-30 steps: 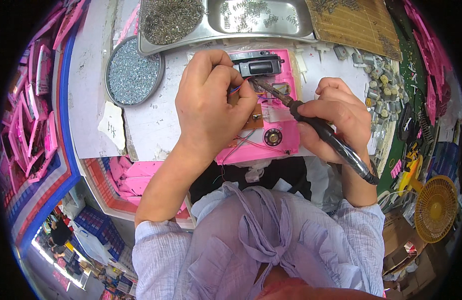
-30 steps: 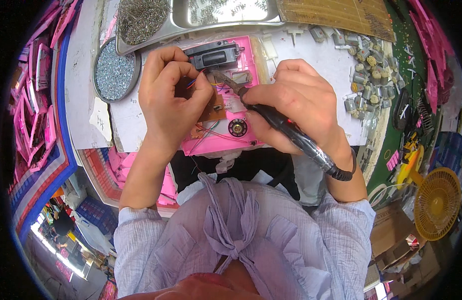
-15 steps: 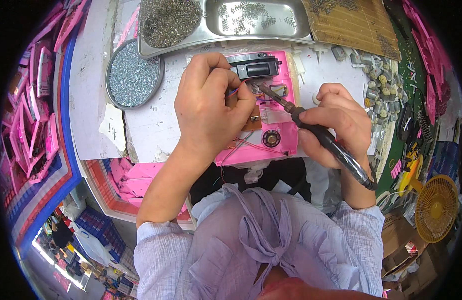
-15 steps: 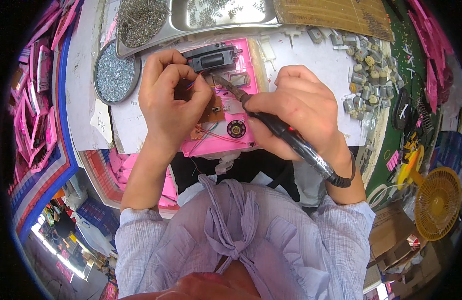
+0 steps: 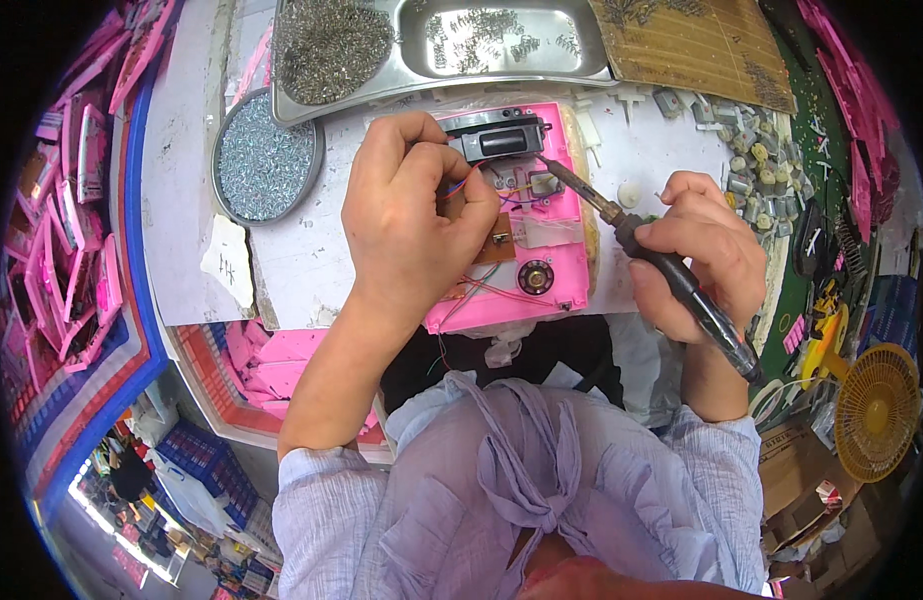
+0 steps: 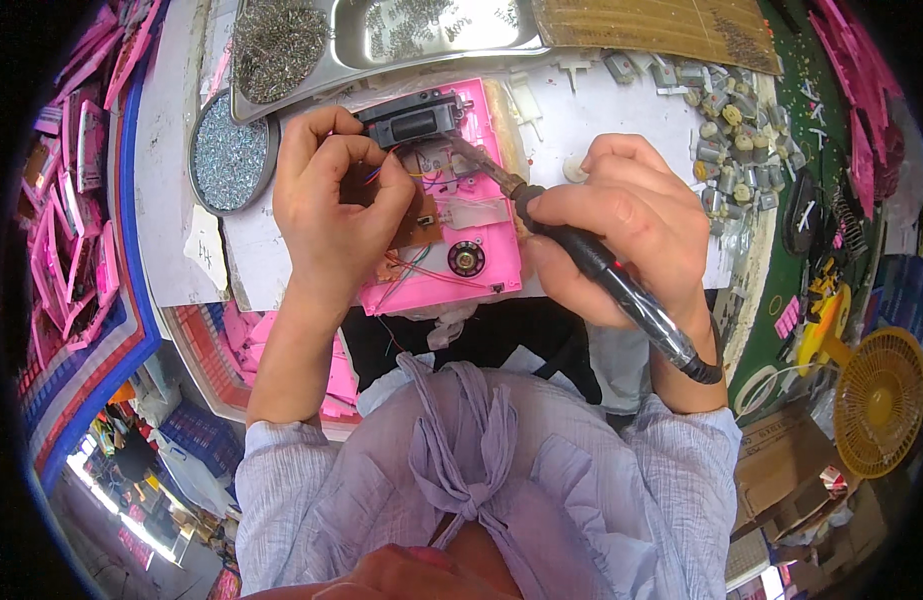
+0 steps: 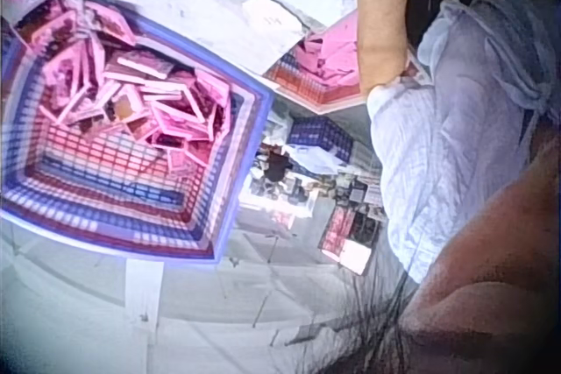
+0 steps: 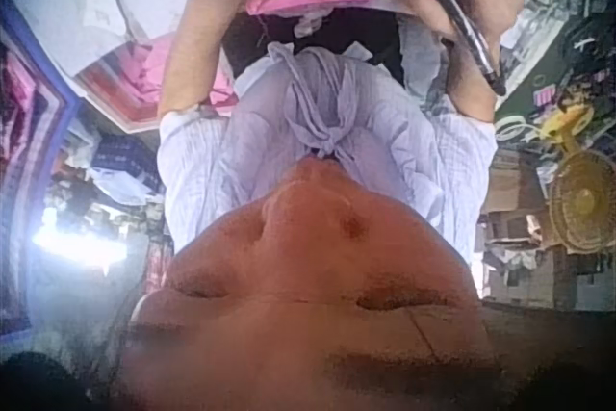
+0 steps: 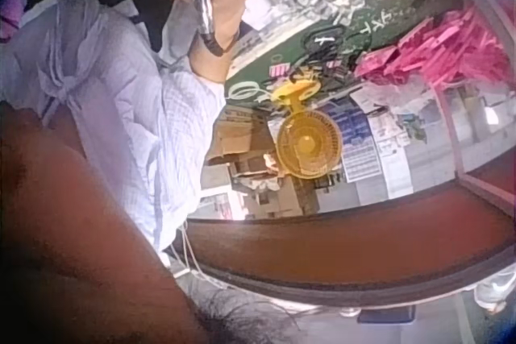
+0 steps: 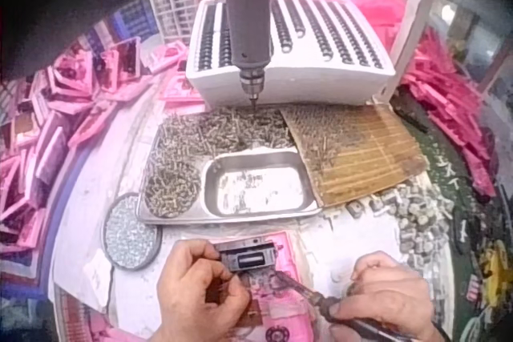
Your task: The user is assembling a pink plastic toy, soldering components, and gluing the casing together.
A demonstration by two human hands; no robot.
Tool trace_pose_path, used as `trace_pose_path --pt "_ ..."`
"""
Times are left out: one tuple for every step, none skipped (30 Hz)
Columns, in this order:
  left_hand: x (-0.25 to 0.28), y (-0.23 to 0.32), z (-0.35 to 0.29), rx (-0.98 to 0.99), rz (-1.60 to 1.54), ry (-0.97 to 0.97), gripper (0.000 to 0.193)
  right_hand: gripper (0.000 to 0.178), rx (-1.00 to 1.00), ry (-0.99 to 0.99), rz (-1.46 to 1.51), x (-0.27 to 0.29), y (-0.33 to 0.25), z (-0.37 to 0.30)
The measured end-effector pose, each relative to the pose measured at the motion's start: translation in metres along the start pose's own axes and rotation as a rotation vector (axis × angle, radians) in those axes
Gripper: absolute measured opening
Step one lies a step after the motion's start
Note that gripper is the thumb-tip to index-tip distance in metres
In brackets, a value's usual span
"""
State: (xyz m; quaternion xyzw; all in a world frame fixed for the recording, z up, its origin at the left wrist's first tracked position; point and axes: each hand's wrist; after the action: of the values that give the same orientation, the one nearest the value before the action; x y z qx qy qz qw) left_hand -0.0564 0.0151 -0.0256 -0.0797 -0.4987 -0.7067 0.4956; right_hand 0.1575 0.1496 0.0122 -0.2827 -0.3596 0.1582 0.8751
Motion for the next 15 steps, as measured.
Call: trace_pose_path --pt "-0.001 0.000 0.000 0.004 -0.009 0.010 0.017 0.033 0.003 0.002 -0.002 0.001 0.001 0.000" --pt "-0.001 0.001 0.001 0.008 -0.018 0.020 0.018 0.033 0.007 0.005 -0.005 0.002 0.001 0.000" --pt "-0.001 0.002 0.001 0.011 -0.015 0.015 0.018 0.032 0.006 0.003 -0.004 0.004 0.002 0.000" --pt "0.000 0.002 0.001 0.015 -0.011 0.010 0.018 0.032 0.005 0.002 -0.003 0.005 0.002 -0.001" --pt "0.001 0.003 0.000 0.018 -0.007 0.005 0.018 0.031 0.005 0.001 -0.001 0.005 0.003 -0.002" --pt "0.002 0.002 0.000 0.000 -0.002 0.001 0.019 0.030 0.009 0.013 -0.005 0.006 0.004 -0.004" --pt "0.003 0.002 0.002 -0.017 -0.003 -0.004 0.020 0.030 0.009 0.024 -0.012 0.008 0.004 -0.005" --pt "0.005 0.003 0.003 -0.035 -0.003 -0.010 0.021 0.029 0.009 0.035 -0.020 0.011 0.004 -0.006" --pt "0.008 0.004 0.004 -0.051 0.000 0.008 0.022 0.029 0.007 0.046 -0.020 0.015 0.005 -0.009" --pt "0.011 0.008 0.003 -0.067 0.001 0.026 0.024 0.030 0.005 0.056 -0.021 0.021 0.006 -0.013" --pt "0.015 0.013 0.001 -0.082 0.000 0.043 0.025 0.030 0.001 0.067 -0.024 0.025 0.006 -0.017" --pt "0.018 0.020 0.000 -0.092 -0.032 -0.067 0.025 0.030 -0.004 0.090 -0.021 0.026 0.008 -0.019" --pt "0.021 0.030 -0.003 -0.101 -0.068 -0.177 0.026 0.031 -0.011 0.110 -0.020 0.028 0.009 -0.023" --pt "0.022 0.038 -0.004 -0.111 -0.104 -0.287 0.027 0.031 -0.017 0.130 -0.020 0.029 0.010 -0.026" --pt "0.016 0.048 -0.003 -0.072 -0.119 -0.363 0.025 0.033 -0.033 0.105 -0.019 0.030 0.009 -0.028"
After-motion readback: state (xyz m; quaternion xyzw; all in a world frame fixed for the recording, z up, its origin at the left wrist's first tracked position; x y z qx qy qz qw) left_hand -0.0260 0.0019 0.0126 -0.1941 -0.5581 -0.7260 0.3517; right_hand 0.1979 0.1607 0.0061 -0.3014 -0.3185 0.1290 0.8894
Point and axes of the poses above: each hand's wrist, its own z-axis towards the middle knuckle, its own x-axis out of the back of the hand, y = z × x, and after that the axes turned 5 degrees about -z, right-handed
